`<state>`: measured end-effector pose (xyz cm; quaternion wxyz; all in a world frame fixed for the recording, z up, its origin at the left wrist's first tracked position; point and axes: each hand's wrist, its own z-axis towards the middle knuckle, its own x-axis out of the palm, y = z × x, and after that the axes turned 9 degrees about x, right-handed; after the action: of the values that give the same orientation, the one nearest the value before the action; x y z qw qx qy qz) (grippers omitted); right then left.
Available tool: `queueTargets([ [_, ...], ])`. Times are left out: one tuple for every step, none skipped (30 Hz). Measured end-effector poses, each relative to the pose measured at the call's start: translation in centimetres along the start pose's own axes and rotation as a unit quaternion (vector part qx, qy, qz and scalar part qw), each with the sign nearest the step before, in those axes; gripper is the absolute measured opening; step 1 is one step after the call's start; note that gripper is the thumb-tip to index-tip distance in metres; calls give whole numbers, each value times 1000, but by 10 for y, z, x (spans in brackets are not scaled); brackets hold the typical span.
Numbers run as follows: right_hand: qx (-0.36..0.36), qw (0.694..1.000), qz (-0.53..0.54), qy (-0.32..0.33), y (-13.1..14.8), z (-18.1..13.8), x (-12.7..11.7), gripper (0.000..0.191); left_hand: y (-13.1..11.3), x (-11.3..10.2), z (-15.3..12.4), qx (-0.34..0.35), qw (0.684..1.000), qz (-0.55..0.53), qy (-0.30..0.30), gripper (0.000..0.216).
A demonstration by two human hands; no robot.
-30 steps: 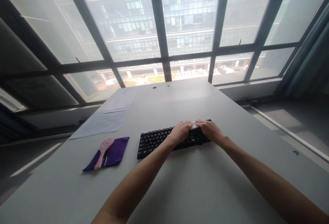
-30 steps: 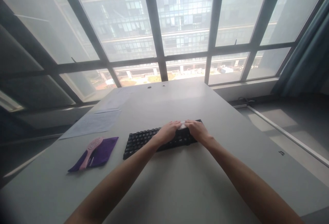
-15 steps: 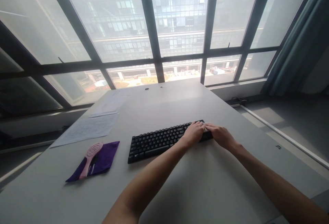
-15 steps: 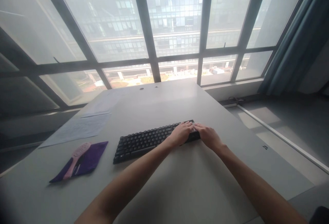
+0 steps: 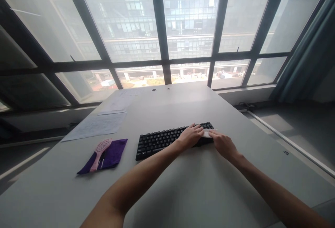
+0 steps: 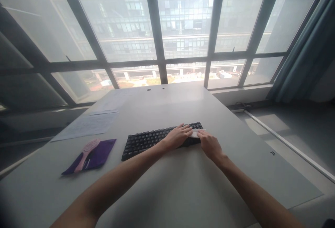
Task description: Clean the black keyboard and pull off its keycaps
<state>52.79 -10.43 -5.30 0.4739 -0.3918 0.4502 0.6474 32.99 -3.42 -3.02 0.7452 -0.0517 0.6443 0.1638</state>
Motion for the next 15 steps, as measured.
queueTargets([
  [-1, 1000, 11, 5, 10, 4, 1, 47, 5, -3, -10, -10, 1000, -2, 2, 35],
  [-5, 1000, 22, 12, 20, 7, 3, 46, 10, -7, -22, -19, 1000, -7, 4, 37],
  [-12, 999, 34, 19, 31, 10, 6, 45, 14, -10, -35, -28, 999, -14, 6, 39],
  [-20, 999, 44, 25, 41, 13, 8, 46, 17, -14, -49, -36, 999, -22, 10, 42],
  [-29, 998, 53, 31, 52, 16, 11, 46, 19, -17, -64, -44, 998, -30, 13, 45],
  [-38, 997, 61, 36, 63, 19, 14, 46, 22, -19, -79, -54, 998, -37, 16, 49],
  [-50, 996, 68, 42, 73, 21, 16, 46, 24, -21, -94, -65, 997, -44, 18, 52],
  [-64, 994, 75, 47, 84, 23, 18, 46, 26, -23, -109, -77, 996, -48, 19, 55],
  [-77, 992, 81, 51, 96, 26, 21, 46, 27, -24, -125, -91, 994, -52, 20, 58],
  [-92, 990, 88, 54, 107, 28, 23, 46, 28, -25, -140, -103, 993, -55, 20, 61],
  [-107, 988, 95, 56, 119, 30, 25, 45, 29, -26, -154, -115, 992, -58, 18, 64],
  [-122, 986, 102, 58, 131, 32, 27, 44, 29, -26, -169, -125, 990, -61, 16, 67],
  [-135, 983, 108, 59, 143, 34, 30, 43, 29, -27, -183, -135, 989, -63, 12, 69],
  [-147, 981, 113, 61, 155, 36, 33, 42, 29, -28, -196, -147, 987, -64, 7, 71],
  [-158, 979, 117, 62, 167, 38, 36, 40, 28, -28, -209, -159, 985, -63, 3, 73],
])
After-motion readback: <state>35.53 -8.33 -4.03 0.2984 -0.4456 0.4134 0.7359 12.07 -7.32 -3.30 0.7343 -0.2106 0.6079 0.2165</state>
